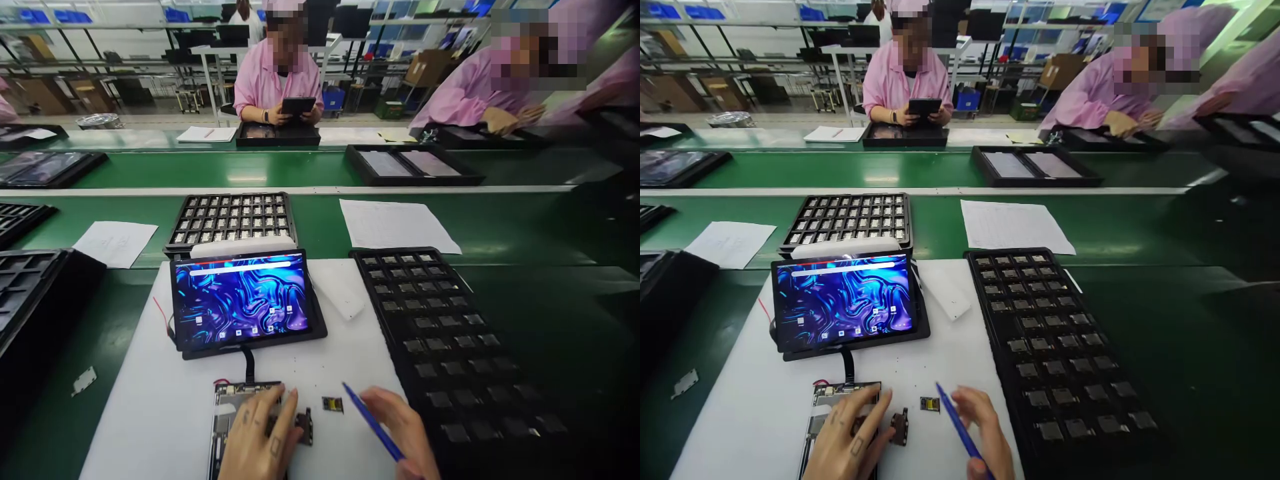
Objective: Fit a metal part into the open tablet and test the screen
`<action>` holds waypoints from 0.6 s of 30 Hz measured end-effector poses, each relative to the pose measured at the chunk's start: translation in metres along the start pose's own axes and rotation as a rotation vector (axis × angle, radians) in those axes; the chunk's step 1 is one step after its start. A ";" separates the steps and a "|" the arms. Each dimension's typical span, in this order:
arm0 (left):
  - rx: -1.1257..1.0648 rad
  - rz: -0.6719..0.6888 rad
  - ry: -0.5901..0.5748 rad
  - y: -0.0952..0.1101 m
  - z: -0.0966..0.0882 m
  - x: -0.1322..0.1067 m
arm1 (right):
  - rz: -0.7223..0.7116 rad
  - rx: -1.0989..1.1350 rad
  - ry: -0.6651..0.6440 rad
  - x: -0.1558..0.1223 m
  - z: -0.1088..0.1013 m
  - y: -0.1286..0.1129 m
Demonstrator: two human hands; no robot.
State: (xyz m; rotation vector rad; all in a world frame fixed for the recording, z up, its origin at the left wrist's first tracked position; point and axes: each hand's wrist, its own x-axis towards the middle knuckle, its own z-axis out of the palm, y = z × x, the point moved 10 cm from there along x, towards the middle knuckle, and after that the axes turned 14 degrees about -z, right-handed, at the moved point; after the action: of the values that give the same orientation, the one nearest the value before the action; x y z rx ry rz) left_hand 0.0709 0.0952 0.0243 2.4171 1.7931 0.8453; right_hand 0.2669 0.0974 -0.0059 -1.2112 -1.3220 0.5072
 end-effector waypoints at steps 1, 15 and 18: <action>-0.033 0.063 0.000 0.005 -0.003 -0.001 | 0.016 0.123 0.006 -0.002 0.008 0.003; 0.025 0.353 -0.012 0.029 0.011 -0.025 | 0.012 0.064 -0.059 -0.018 0.052 0.002; -0.002 0.339 0.002 0.028 0.007 -0.023 | -0.059 0.015 -0.141 -0.018 0.055 -0.002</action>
State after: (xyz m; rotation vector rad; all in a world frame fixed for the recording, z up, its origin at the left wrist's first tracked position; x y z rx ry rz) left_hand 0.0945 0.0674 0.0181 2.7642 1.3987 0.8670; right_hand 0.2117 0.1022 -0.0226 -1.1372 -1.4671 0.5674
